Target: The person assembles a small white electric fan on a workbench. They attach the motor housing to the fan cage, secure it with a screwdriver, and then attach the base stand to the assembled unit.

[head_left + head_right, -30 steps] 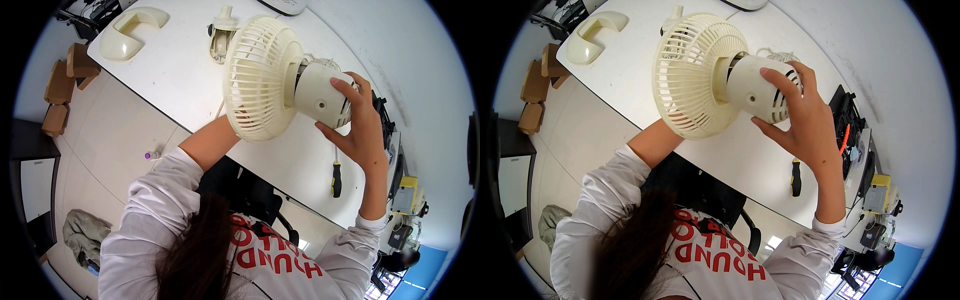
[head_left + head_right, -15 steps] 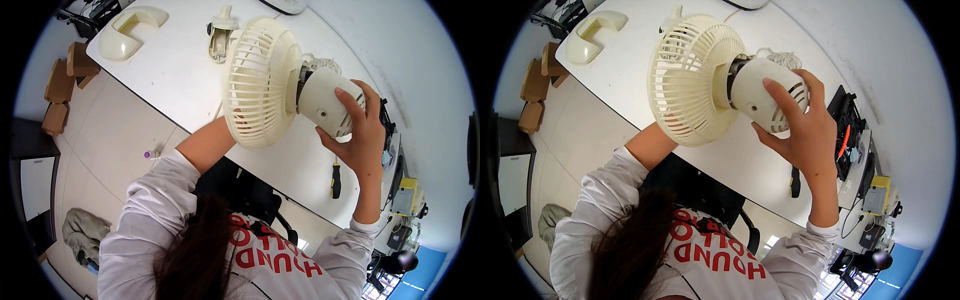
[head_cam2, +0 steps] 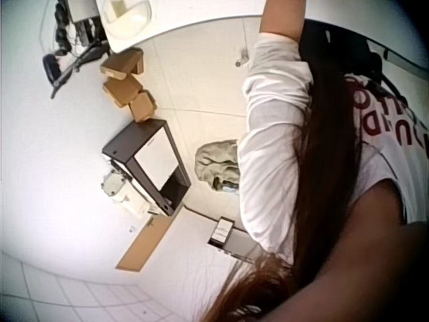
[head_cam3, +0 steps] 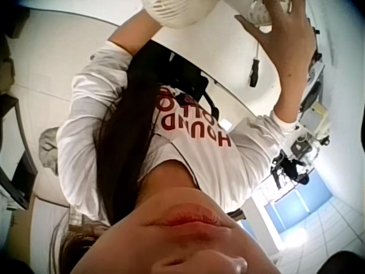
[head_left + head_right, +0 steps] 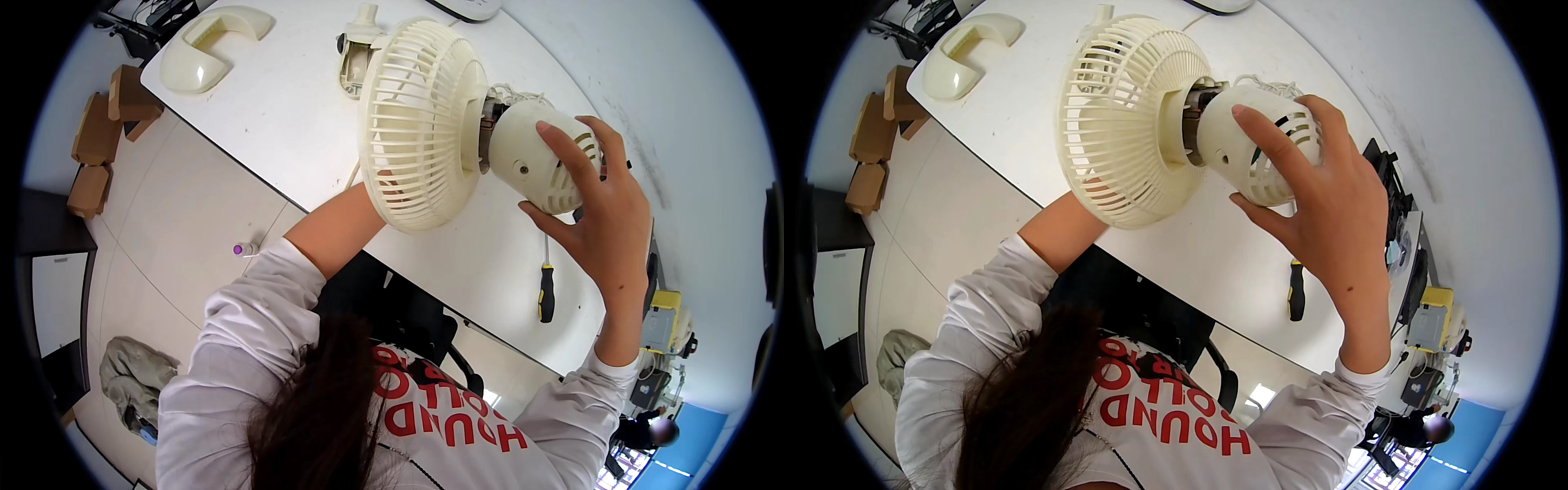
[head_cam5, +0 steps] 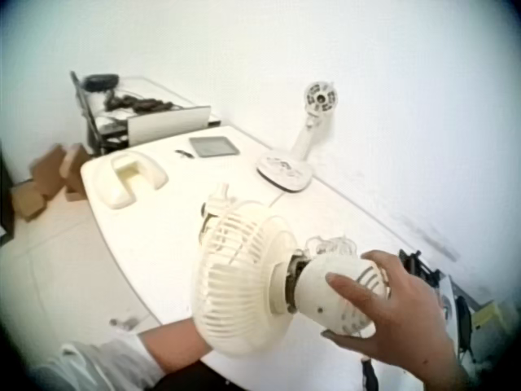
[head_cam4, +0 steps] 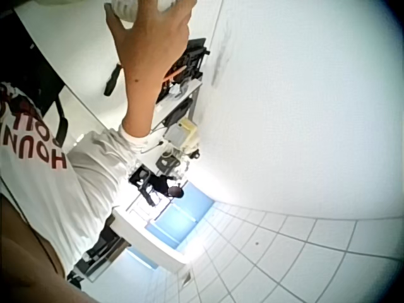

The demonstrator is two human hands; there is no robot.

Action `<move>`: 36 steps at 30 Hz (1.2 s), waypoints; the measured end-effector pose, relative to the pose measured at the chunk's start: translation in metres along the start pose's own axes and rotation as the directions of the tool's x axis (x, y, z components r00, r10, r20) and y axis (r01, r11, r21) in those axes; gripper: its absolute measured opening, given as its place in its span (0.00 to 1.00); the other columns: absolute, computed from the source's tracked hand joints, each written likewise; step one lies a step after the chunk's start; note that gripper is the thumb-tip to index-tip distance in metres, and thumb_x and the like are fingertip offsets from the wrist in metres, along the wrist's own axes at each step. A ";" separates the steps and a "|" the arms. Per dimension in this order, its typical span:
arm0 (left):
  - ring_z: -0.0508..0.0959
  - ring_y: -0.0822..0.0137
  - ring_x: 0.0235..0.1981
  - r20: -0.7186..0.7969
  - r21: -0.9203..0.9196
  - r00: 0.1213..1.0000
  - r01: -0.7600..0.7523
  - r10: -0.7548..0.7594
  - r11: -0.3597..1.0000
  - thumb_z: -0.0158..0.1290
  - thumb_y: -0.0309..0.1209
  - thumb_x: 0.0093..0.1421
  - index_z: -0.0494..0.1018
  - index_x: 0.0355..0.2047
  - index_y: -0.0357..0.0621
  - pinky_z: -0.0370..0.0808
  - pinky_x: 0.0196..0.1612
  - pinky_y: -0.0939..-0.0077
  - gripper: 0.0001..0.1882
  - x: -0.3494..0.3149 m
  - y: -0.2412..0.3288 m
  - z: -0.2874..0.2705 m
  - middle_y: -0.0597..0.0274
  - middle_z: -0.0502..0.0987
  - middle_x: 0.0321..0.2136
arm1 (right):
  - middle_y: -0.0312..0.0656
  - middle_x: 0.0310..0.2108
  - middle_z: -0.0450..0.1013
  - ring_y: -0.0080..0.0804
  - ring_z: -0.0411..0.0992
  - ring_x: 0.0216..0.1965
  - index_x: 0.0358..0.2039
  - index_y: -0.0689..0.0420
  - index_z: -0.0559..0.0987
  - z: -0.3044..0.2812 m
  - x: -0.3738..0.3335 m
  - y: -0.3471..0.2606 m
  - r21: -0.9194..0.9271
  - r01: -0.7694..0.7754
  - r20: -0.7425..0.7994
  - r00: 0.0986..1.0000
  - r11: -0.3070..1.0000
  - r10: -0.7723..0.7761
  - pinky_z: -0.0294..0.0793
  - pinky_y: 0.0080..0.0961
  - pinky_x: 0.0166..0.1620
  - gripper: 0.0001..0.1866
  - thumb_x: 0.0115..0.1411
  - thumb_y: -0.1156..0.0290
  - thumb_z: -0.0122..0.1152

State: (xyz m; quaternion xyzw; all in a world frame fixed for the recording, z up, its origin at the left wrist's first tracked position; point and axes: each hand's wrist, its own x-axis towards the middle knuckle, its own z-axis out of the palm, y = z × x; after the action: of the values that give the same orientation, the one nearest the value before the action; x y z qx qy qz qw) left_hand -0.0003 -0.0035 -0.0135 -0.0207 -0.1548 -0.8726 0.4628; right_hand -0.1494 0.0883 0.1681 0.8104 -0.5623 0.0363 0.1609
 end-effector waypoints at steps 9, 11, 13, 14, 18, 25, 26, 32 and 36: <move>0.72 0.61 0.52 -0.020 -0.008 1.000 0.012 -0.012 1.000 0.44 0.42 0.66 0.60 0.59 0.44 0.76 0.50 0.65 0.25 0.000 0.007 -0.002 0.53 0.68 0.53 | 0.44 0.50 0.65 0.37 0.73 0.29 0.52 0.34 0.71 0.006 0.008 0.005 0.028 0.032 -0.010 0.999 0.999 -0.032 0.74 0.27 0.31 0.38 0.37 0.60 0.76; 0.72 0.61 0.52 -0.028 -0.018 0.999 0.021 -0.021 1.000 0.44 0.42 0.66 0.60 0.58 0.44 0.76 0.50 0.64 0.25 -0.001 0.007 -0.002 0.53 0.68 0.53 | 0.44 0.50 0.65 0.37 0.74 0.29 0.53 0.35 0.70 0.011 0.009 0.008 0.043 0.047 -0.022 0.999 0.998 -0.046 0.74 0.27 0.31 0.39 0.36 0.59 0.76; 0.72 0.60 0.52 -0.053 -0.041 0.998 0.020 -0.022 0.999 0.43 0.43 0.66 0.60 0.58 0.44 0.76 0.50 0.64 0.25 -0.002 0.009 0.001 0.53 0.68 0.53 | 0.43 0.51 0.65 0.37 0.74 0.29 0.53 0.36 0.70 0.021 0.009 0.010 0.068 0.073 -0.043 0.997 0.995 -0.070 0.74 0.27 0.31 0.40 0.36 0.58 0.76; 0.72 0.60 0.52 -0.069 -0.066 0.997 0.016 -0.021 0.998 0.42 0.44 0.66 0.60 0.58 0.44 0.76 0.50 0.64 0.25 -0.004 0.009 0.003 0.53 0.68 0.53 | 0.43 0.51 0.64 0.37 0.74 0.30 0.53 0.36 0.70 0.023 0.009 0.010 0.080 0.079 -0.048 0.996 0.994 -0.075 0.74 0.28 0.31 0.40 0.36 0.58 0.76; 0.72 0.63 0.51 -0.004 -0.215 1.000 0.006 -0.007 0.977 0.44 0.41 0.66 0.60 0.59 0.43 0.75 0.50 0.70 0.24 0.000 0.007 -0.004 0.53 0.69 0.53 | 0.42 0.52 0.63 0.38 0.74 0.32 0.53 0.36 0.69 0.033 0.011 0.014 0.139 0.132 -0.104 0.987 0.981 -0.118 0.75 0.29 0.32 0.41 0.35 0.58 0.77; 0.72 0.61 0.52 -0.070 -0.063 0.998 -0.008 0.004 0.998 0.43 0.46 0.65 0.60 0.58 0.45 0.76 0.50 0.64 0.26 -0.005 0.011 0.004 0.53 0.69 0.53 | 0.42 0.53 0.64 0.40 0.73 0.42 0.52 0.33 0.71 0.030 0.017 0.015 0.169 0.188 -0.097 0.980 0.968 -0.173 0.76 0.30 0.36 0.41 0.32 0.62 0.78; 0.72 0.61 0.52 -0.066 -0.070 0.998 -0.013 0.008 0.997 0.43 0.46 0.65 0.60 0.59 0.45 0.76 0.50 0.64 0.27 -0.004 0.011 0.003 0.53 0.69 0.53 | 0.42 0.53 0.64 0.40 0.72 0.43 0.51 0.32 0.71 0.027 0.018 0.015 0.150 0.225 -0.096 0.973 0.963 -0.212 0.76 0.30 0.37 0.41 0.32 0.63 0.78; 0.72 0.62 0.52 -0.043 -0.060 0.999 -0.015 0.012 0.998 0.44 0.45 0.65 0.59 0.59 0.44 0.76 0.51 0.66 0.27 -0.001 0.011 0.004 0.53 0.69 0.53 | 0.41 0.54 0.63 0.43 0.69 0.49 0.49 0.30 0.73 0.023 0.011 0.010 0.294 0.158 -0.044 0.987 0.943 -0.152 0.77 0.33 0.45 0.39 0.33 0.69 0.77; 0.72 0.62 0.52 -0.040 -0.058 0.999 -0.021 0.019 0.998 0.44 0.45 0.65 0.59 0.60 0.44 0.75 0.51 0.67 0.27 0.000 0.010 0.002 0.53 0.69 0.53 | 0.41 0.57 0.60 0.45 0.68 0.51 0.49 0.32 0.73 0.020 0.013 0.009 0.412 0.137 0.000 0.989 0.901 -0.151 0.76 0.34 0.47 0.39 0.35 0.74 0.76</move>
State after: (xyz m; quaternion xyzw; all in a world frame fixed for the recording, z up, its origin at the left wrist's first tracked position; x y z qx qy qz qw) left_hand 0.0074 -0.0078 -0.0090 -0.0185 -0.1199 -0.8723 0.4737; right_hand -0.1550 0.0682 0.1546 0.8658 -0.4831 0.1290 -0.0198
